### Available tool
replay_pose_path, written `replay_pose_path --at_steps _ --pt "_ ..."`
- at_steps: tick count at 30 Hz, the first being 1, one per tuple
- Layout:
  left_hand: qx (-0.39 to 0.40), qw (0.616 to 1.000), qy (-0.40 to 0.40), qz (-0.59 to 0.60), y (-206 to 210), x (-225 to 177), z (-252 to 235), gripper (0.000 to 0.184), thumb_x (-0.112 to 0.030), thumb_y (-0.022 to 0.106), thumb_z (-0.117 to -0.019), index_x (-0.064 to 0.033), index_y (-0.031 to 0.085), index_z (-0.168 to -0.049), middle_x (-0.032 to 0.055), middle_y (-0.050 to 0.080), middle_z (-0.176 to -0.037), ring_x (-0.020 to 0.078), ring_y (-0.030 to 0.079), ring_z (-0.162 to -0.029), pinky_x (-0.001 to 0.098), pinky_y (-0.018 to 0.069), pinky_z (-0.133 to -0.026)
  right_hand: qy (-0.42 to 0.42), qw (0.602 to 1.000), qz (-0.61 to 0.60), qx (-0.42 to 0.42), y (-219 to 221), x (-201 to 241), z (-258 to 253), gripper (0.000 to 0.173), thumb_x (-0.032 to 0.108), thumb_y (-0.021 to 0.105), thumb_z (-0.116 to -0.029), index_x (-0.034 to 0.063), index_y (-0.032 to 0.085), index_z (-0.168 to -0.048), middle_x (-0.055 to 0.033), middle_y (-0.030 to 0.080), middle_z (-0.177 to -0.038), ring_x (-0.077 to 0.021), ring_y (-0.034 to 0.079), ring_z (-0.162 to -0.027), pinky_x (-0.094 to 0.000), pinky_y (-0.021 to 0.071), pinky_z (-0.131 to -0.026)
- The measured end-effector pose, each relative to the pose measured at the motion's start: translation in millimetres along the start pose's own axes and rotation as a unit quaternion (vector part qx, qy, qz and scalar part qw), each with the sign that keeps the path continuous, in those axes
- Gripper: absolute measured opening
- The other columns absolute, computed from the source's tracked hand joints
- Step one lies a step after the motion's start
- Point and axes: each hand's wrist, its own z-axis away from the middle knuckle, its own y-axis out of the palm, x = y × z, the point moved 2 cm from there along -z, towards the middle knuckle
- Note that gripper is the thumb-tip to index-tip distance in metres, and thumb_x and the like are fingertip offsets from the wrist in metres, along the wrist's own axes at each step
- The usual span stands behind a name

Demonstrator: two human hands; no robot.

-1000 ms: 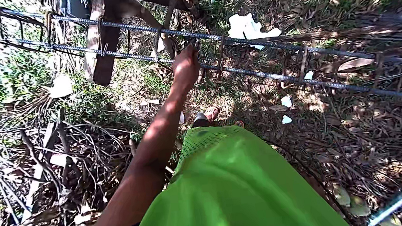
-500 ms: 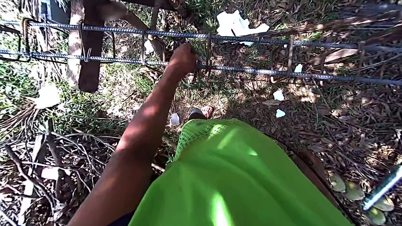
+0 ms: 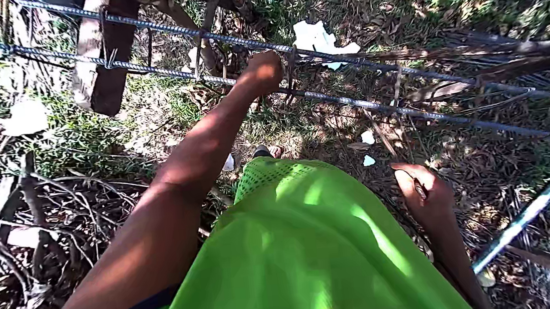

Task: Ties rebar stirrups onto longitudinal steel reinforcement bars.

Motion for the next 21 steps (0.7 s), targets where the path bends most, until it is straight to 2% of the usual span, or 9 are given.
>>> replay_pose_path --at_steps 4,7,11,13,17,21 --pt "-0.022 1.000 -0.018 -0.005 5 -1 -7 0.029 -0.019 0.054 -0.1010 0.0029 0.065 -0.118 0.0275 0.066 -0.117 0.0460 0.064 -0.113 0.0672 0.0494 -0.092 -0.035 0.999 0.022 0.035 11 23 -16 0.029 0.022 0.054 -0.1029 0.0083 0.077 -0.116 -0.0102 0.076 -0.104 -0.0116 0.071 -0.092 -0.0269 0.0577 -0.083" --pt "0.004 1.000 0.007 0.016 5 -3 -9 0.030 -0.019 0.056 -0.1017 0.0037 0.064 -0.119 0.0264 0.066 -0.115 0.0430 0.066 -0.108 0.0640 0.0509 -0.092 -0.092 0.995 0.029 0.032 19 31 -28 0.029 0.022 0.055 -0.1019 0.0080 0.076 -0.115 -0.0116 0.075 -0.099 -0.0141 0.070 -0.084 -0.0284 0.0578 -0.076" --pt "0.050 0.997 0.006 0.063 -1 -2 -1 0.026 -0.020 0.056 -0.1027 -0.0027 0.067 -0.118 0.0151 0.070 -0.097 0.0262 0.068 -0.080 0.0500 0.0568 -0.079 -0.126 0.991 0.044 0.019 19 39 -39 0.028 0.022 0.056 -0.1013 0.0085 0.076 -0.115 -0.0124 0.074 -0.094 -0.0157 0.068 -0.075 -0.0301 0.0565 -0.068" --pt "0.072 0.995 0.000 0.074 -4 -2 3 0.022 -0.020 0.058 -0.1018 -0.0060 0.069 -0.115 0.0100 0.071 -0.089 0.0202 0.067 -0.071 0.0440 0.0577 -0.073 -0.133 0.990 0.044 0.023 21 43 -43 0.027 0.022 0.058 -0.1015 0.0095 0.076 -0.117 -0.0115 0.073 -0.093 -0.0156 0.067 -0.074 -0.0309 0.0559 -0.067" --pt "0.124 0.991 0.004 0.042 -10 -6 -1 0.016 -0.018 0.062 -0.0998 -0.0082 0.072 -0.109 0.0078 0.073 -0.088 0.0181 0.069 -0.071 0.0410 0.0588 -0.074 -0.166 0.984 0.029 0.054 29 58 -53 0.024 0.020 0.062 -0.0995 0.0084 0.076 -0.116 -0.0098 0.073 -0.093 -0.0152 0.065 -0.072 -0.0329 0.0554 -0.065" --pt "0.128 0.991 0.032 -0.027 -19 -7 -5 0.019 -0.025 0.062 -0.1010 -0.0117 0.076 -0.102 0.0056 0.073 -0.086 0.0181 0.066 -0.071 0.0447 0.0553 -0.073 -0.197 0.973 0.075 0.090 31 78 -66 0.028 0.020 0.061 -0.0972 0.0100 0.075 -0.119 -0.0097 0.071 -0.093 -0.0213 0.068 -0.075 -0.0409 0.0572 -0.066"
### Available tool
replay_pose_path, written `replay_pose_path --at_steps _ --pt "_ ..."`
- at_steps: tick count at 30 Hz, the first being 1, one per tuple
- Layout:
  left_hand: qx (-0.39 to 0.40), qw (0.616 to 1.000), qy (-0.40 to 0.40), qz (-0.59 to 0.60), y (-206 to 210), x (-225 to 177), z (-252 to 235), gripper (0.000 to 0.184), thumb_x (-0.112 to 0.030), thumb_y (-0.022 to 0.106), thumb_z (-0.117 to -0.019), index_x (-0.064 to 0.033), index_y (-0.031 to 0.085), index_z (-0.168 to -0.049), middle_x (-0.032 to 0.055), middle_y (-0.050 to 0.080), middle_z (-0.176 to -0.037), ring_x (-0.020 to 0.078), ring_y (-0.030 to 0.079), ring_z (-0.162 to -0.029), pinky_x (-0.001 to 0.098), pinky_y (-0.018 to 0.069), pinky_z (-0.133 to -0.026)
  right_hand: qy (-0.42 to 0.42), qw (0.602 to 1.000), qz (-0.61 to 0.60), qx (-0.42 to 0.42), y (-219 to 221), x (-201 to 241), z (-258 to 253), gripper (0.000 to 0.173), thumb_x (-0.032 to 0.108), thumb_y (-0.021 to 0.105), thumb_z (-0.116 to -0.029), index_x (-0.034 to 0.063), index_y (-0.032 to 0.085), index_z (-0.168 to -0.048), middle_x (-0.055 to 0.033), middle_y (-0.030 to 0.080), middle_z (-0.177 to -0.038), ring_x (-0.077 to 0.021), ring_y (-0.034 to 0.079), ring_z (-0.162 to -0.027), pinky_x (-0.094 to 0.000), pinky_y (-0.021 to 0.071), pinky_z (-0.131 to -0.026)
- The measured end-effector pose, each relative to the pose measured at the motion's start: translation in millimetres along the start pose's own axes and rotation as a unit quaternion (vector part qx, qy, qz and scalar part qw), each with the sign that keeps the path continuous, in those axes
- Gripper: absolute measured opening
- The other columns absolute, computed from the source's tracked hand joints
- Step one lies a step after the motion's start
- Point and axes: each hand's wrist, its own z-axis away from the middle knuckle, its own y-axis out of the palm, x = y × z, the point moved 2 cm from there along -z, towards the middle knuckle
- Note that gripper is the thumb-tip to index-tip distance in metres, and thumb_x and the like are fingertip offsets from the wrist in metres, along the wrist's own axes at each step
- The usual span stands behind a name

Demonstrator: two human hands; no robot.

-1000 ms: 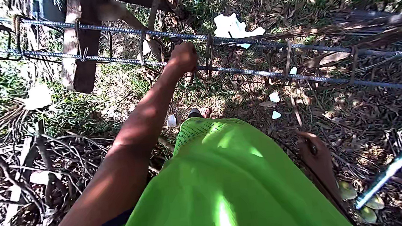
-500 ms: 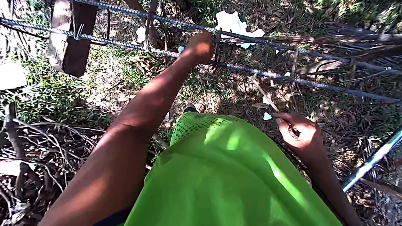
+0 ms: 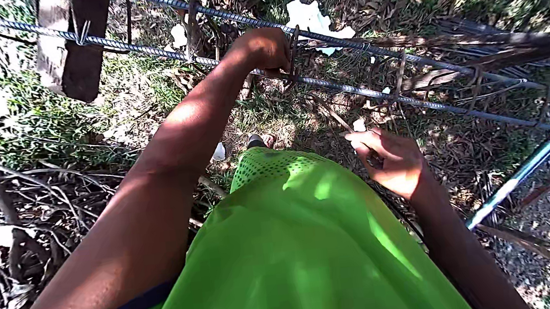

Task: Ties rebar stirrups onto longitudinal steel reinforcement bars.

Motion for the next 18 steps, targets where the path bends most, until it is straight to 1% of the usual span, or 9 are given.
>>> replay_pose_path --at_steps 2,5,8,9,11,14,15,17,18 --pt "-0.019 0.999 0.023 -0.019 -3 -1 4 0.020 -0.024 0.062 -0.1008 -0.0105 0.076 -0.101 0.0066 0.071 -0.086 0.0200 0.065 -0.073 0.0470 0.0535 -0.074 -0.013 1.000 0.017 0.010 -2 3 -8 0.029 0.020 0.061 -0.0961 0.0100 0.074 -0.120 -0.0107 0.071 -0.093 -0.0242 0.069 -0.077 -0.0432 0.0576 -0.066" --pt "-0.048 0.997 0.054 -0.033 -3 -6 15 0.018 -0.018 0.062 -0.0985 -0.0048 0.075 -0.102 0.0153 0.070 -0.094 0.0322 0.066 -0.088 0.0581 0.0503 -0.081 -0.041 0.996 0.069 0.031 -5 6 -19 0.030 0.017 0.062 -0.0923 0.0071 0.073 -0.118 -0.0137 0.070 -0.094 -0.0297 0.070 -0.078 -0.0465 0.0577 -0.065" --pt "-0.071 0.994 0.079 -0.025 0 -4 23 0.018 -0.017 0.061 -0.0995 -0.0034 0.073 -0.101 0.0171 0.069 -0.095 0.0344 0.065 -0.090 0.0587 0.0495 -0.081 -0.063 0.992 0.093 0.060 -6 7 -27 0.030 0.018 0.061 -0.0933 0.0060 0.073 -0.119 -0.0148 0.071 -0.093 -0.0323 0.070 -0.077 -0.0489 0.0576 -0.065" --pt "-0.076 0.994 0.078 -0.025 1 -4 25 0.019 -0.017 0.060 -0.1003 -0.0032 0.073 -0.103 0.0181 0.069 -0.098 0.0360 0.066 -0.094 0.0600 0.0499 -0.084 -0.071 0.991 0.096 0.068 -6 8 -29 0.031 0.019 0.060 -0.0944 0.0059 0.073 -0.119 -0.0149 0.071 -0.093 -0.0325 0.071 -0.077 -0.0489 0.0581 -0.064" --pt "-0.086 0.993 0.078 -0.021 3 -2 28 0.021 -0.017 0.058 -0.1011 -0.0022 0.072 -0.105 0.0201 0.068 -0.102 0.0387 0.065 -0.100 0.0620 0.0492 -0.087 -0.085 0.988 0.097 0.082 -6 9 -34 0.032 0.019 0.059 -0.0934 0.0047 0.074 -0.118 -0.0157 0.071 -0.091 -0.0331 0.071 -0.076 -0.0492 0.0575 -0.063" --pt "-0.107 0.990 0.086 -0.014 9 6 25 0.022 -0.017 0.057 -0.1008 -0.0026 0.073 -0.105 0.0200 0.069 -0.100 0.0392 0.066 -0.100 0.0625 0.0498 -0.086 -0.102 0.983 0.107 0.104 -7 8 -40 0.033 0.018 0.063 -0.0886 0.0030 0.074 -0.116 -0.0169 0.071 -0.093 -0.0345 0.071 -0.079 -0.0513 0.0583 -0.066" --pt "-0.114 0.989 0.091 -0.009 11 8 24 0.022 -0.017 0.056 -0.1011 -0.0030 0.073 -0.104 0.0195 0.069 -0.100 0.0390 0.066 -0.099 0.0627 0.0500 -0.086 -0.112 0.981 0.115 0.106 -7 8 -41 0.033 0.019 0.063 -0.0890 0.0032 0.073 -0.116 -0.0162 0.071 -0.092 -0.0338 0.071 -0.079 -0.0503 0.0583 -0.065" --pt "-0.126 0.988 0.090 0.007 15 11 25 0.023 -0.018 0.055 -0.1019 -0.0041 0.073 -0.105 0.0187 0.070 -0.100 0.0387 0.067 -0.099 0.0630 0.0502 -0.085 -0.120 0.979 0.127 0.109 -7 10 -44 0.036 0.019 0.062 -0.0918 0.0042 0.072 -0.123 -0.0153 0.070 -0.089 -0.0326 0.070 -0.075 -0.0488 0.0576 -0.063" --pt "-0.128 0.988 0.083 0.014 16 12 27 0.023 -0.018 0.055 -0.1022 -0.0044 0.072 -0.107 0.0189 0.070 -0.102 0.0390 0.067 -0.101 0.0632 0.0503 -0.087 -0.121 0.979 0.128 0.102 -7 12 -46 0.036 0.019 0.062 -0.0923 0.0041 0.072 -0.123 -0.0149 0.070 -0.087 -0.0319 0.070 -0.073 -0.0483 0.0575 -0.061"
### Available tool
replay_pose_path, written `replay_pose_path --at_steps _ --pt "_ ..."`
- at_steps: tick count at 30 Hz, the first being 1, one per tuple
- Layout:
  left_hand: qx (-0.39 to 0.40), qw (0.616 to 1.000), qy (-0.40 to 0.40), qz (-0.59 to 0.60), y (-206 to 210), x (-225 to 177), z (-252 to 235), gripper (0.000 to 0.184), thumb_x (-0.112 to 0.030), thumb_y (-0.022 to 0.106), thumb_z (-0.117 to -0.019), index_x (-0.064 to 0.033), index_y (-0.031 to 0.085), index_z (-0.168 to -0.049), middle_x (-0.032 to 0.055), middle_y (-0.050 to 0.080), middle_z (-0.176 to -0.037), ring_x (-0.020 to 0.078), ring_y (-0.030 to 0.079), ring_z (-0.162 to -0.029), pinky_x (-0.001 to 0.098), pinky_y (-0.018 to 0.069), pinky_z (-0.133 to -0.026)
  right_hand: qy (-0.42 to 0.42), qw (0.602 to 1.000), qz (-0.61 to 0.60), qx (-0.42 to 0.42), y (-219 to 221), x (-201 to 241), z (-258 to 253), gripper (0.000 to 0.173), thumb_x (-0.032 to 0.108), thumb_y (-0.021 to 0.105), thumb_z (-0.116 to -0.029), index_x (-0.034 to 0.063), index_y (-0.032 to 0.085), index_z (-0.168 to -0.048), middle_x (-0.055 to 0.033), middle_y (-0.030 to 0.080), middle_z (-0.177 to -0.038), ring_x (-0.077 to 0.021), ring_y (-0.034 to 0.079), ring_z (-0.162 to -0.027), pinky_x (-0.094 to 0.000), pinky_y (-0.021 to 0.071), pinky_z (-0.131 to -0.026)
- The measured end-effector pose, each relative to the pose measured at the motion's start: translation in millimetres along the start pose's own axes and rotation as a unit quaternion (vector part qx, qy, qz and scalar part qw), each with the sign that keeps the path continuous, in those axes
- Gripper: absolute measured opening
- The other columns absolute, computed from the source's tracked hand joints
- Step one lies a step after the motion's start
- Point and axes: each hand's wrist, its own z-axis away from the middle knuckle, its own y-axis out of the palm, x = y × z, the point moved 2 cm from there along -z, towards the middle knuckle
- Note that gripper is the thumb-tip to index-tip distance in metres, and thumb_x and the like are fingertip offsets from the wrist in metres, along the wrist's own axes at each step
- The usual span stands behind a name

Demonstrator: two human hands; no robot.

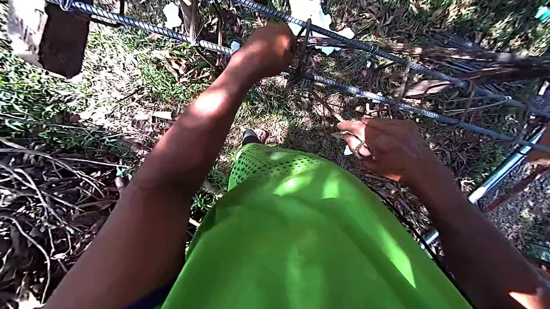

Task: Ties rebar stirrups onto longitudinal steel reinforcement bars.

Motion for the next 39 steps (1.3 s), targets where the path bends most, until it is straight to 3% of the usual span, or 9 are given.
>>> replay_pose_path --at_steps 7,12,16,19,22,29,32,36,39 --pt "-0.009 0.999 -0.046 0.006 3 -1 13 0.022 -0.021 0.055 -0.1026 -0.0037 0.068 -0.102 0.0197 0.067 -0.097 0.0407 0.066 -0.096 0.0648 0.0497 -0.080 0.016 0.999 0.006 -0.037 7 -5 -1 0.040 0.024 0.059 -0.0955 0.0042 0.068 -0.129 -0.0125 0.072 -0.081 -0.0297 0.068 -0.064 -0.0472 0.0544 -0.055" --pt "-0.011 0.997 -0.073 0.005 5 -5 22 0.023 -0.022 0.053 -0.1046 -0.0040 0.067 -0.105 0.0201 0.068 -0.100 0.0411 0.066 -0.099 0.0635 0.0502 -0.083 -0.008 0.999 -0.018 -0.049 12 -14 0 0.031 0.021 0.059 -0.0949 0.0052 0.075 -0.115 -0.0106 0.069 -0.078 -0.0255 0.065 -0.061 -0.0428 0.0521 -0.052" --pt "-0.026 0.993 -0.105 0.040 10 -4 32 0.027 -0.024 0.047 -0.1079 -0.0039 0.065 -0.109 0.0205 0.067 -0.100 0.0404 0.066 -0.098 0.0623 0.0511 -0.083 0.057 0.990 -0.090 -0.094 10 -13 1 0.025 0.020 0.060 -0.0981 0.0033 0.076 -0.106 -0.0122 0.072 -0.082 -0.0240 0.067 -0.065 -0.0432 0.0540 -0.056" --pt "-0.053 0.986 -0.113 0.108 22 -4 38 0.035 -0.027 0.040 -0.1109 -0.0017 0.064 -0.111 0.0191 0.066 -0.097 0.0363 0.067 -0.093 0.0591 0.0519 -0.083 0.109 0.981 -0.113 -0.113 8 -10 2 0.027 0.019 0.058 -0.1003 0.0051 0.077 -0.115 -0.0125 0.076 -0.093 -0.0234 0.072 -0.075 -0.0435 0.0589 -0.067" --pt "-0.070 0.971 -0.130 0.186 37 -1 42 0.039 -0.030 0.036 -0.1125 -0.0015 0.061 -0.117 0.0158 0.068 -0.097 0.0297 0.069 -0.084 0.0527 0.0559 -0.082 0.139 0.970 -0.145 -0.136 7 -8 -4 0.027 0.018 0.057 -0.1036 0.0089 0.076 -0.121 -0.0107 0.077 -0.097 -0.0194 0.073 -0.076 -0.0405 0.0593 -0.067" --pt "-0.095 0.938 -0.114 0.312 82 0 53 0.036 -0.027 0.035 -0.1134 -0.0022 0.060 -0.114 0.0099 0.064 -0.080 0.0205 0.064 -0.066 0.0414 0.0568 -0.067 0.208 0.939 -0.220 -0.163 -5 -10 -9 0.028 0.013 0.060 -0.1023 0.0147 0.073 -0.127 -0.0056 0.072 -0.089 -0.0071 0.059 -0.061 -0.0281 0.0507 -0.055" --pt "-0.112 0.908 -0.112 0.389 106 -2 51 0.035 -0.027 0.034 -0.1136 -0.0021 0.057 -0.107 0.0076 0.060 -0.073 0.0179 0.061 -0.059 0.0368 0.0545 -0.059 0.215 0.920 -0.270 -0.185 -6 -13 -12 0.024 0.006 0.060 -0.0996 0.0074 0.074 -0.119 -0.0029 0.073 -0.096 0.0009 0.058 -0.066 -0.0187 0.0500 -0.060" --pt "-0.157 0.876 -0.117 0.440 127 -6 49 0.034 -0.027 0.033 -0.1139 -0.0017 0.056 -0.115 0.0077 0.061 -0.075 0.0178 0.060 -0.059 0.0361 0.0548 -0.058 0.269 0.879 -0.339 -0.201 -3 -16 -14 0.022 0.008 0.062 -0.0994 0.0116 0.075 -0.116 0.0019 0.068 -0.083 -0.0014 0.048 -0.052 -0.0201 0.0421 -0.047" --pt "-0.193 0.856 -0.106 0.468 137 -6 46 0.033 -0.026 0.034 -0.1138 -0.0018 0.056 -0.113 0.0068 0.061 -0.072 0.0174 0.060 -0.058 0.0348 0.0538 -0.056 0.318 0.816 -0.433 -0.212 3 -17 -13 0.021 0.010 0.062 -0.0993 0.0149 0.074 -0.117 0.0017 0.059 -0.072 -0.0061 0.042 -0.046 -0.0223 0.0392 -0.040"
